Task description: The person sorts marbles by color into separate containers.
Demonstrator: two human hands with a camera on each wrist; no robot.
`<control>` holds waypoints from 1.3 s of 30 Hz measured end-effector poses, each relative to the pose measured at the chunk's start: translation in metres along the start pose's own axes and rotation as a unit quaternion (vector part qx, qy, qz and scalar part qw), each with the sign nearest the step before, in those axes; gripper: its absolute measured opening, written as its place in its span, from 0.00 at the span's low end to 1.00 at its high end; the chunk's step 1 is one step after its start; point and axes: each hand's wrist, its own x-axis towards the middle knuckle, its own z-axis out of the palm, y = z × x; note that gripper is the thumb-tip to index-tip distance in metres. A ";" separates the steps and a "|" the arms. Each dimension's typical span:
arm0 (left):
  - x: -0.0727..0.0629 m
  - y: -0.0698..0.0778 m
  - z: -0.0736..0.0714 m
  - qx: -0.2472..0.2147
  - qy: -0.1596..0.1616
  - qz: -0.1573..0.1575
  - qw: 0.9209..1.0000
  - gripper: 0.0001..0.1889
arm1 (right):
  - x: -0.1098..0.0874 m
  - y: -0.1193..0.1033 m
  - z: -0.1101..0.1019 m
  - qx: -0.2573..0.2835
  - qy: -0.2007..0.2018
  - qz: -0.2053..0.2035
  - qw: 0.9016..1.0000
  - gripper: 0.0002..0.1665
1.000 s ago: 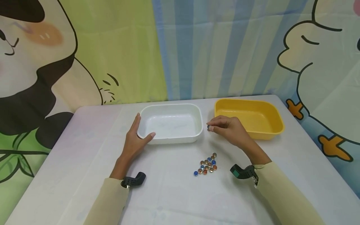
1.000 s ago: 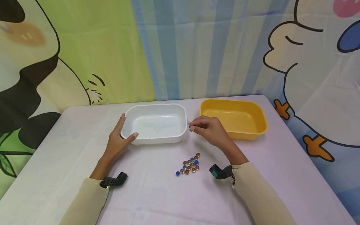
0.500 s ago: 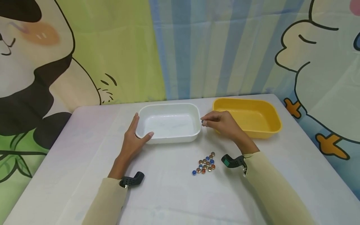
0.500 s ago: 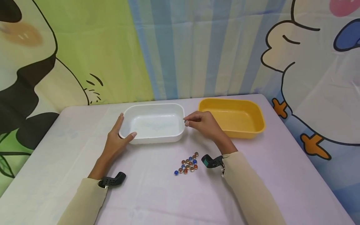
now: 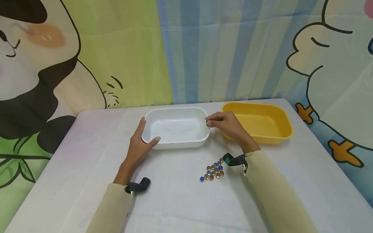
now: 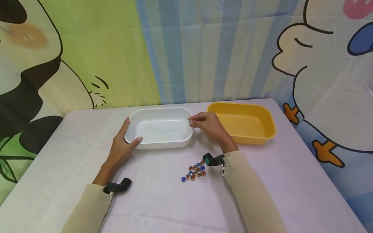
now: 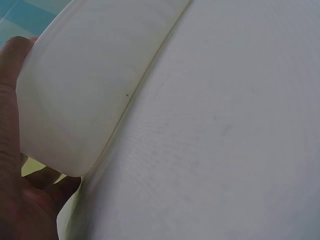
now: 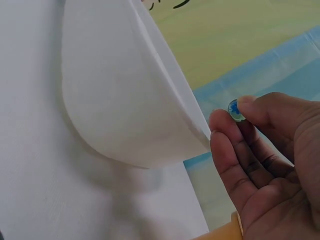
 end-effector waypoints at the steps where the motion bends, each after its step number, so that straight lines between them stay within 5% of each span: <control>1: 0.000 0.000 0.000 0.000 0.000 0.000 1.000 0.53 | 0.002 -0.001 0.001 0.003 0.000 0.001 1.000 0.16; 25: 0.001 0.001 -0.002 0.003 -0.008 -0.006 1.000 0.52 | 0.033 -0.012 0.013 0.066 0.020 0.057 0.996 0.14; 39: 0.000 0.002 -0.003 0.003 -0.012 -0.006 1.000 0.52 | 0.048 -0.022 0.016 0.045 0.027 0.125 0.991 0.14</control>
